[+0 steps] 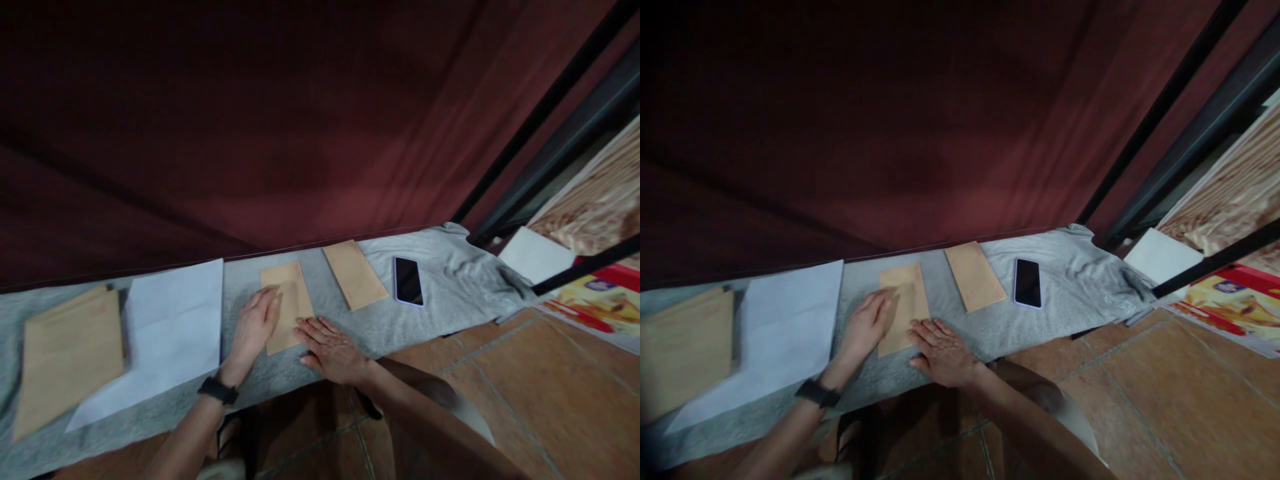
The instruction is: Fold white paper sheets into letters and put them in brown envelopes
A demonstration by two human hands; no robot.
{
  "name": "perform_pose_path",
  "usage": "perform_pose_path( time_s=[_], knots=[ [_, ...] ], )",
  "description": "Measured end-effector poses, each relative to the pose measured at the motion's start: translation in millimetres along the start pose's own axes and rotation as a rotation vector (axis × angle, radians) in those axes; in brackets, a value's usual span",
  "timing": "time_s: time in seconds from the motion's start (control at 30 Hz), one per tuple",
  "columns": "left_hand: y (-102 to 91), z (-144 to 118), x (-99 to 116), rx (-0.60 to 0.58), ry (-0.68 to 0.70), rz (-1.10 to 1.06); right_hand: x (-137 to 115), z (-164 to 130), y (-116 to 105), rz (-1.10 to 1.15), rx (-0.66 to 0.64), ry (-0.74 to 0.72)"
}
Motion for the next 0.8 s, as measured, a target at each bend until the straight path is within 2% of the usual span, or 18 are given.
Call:
perform_pose_path(
  time_s=[0.03,0.1,0.2,0.3,0.4,0.6,0.7,0.8],
  knots=[
    [10.9,14,0,-0.003,0.1,-0.001,0,0,0,0.002,0.0,0.0],
    [35.2,42,-3,-0.098,0.225,0.055,0,1,-2,0.012,-0.001,0.006],
    [64.4,75,-11,-0.252,0.289,0.147,0,3,-4,0.043,-0.021,0.011],
    [77.6,84,-14,-0.3,0.333,0.17,0,5,-6,0.076,-0.054,0.016],
    [78.8,72,-11,-0.311,0.397,0.147,2,6,-6,0.115,-0.081,0.03],
    [63.8,23,-3,-0.342,0.477,0.095,16,14,-7,0.298,-0.102,0.076],
    [52.7,-3,3,-0.356,0.499,0.072,26,20,-11,0.455,-0.05,0.188],
    [40.5,-27,13,-0.365,0.509,0.055,33,23,-16,0.482,0.012,0.369]
  ],
)
Point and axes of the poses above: each hand's wrist, its own z-axis towards the middle knuckle, its own y-axis out of the palm, x = y × z, the point moved 2 cm from there along z, towards the middle knuckle, and after that the axes turned 12 degrees about x, right-handed, at the moved point
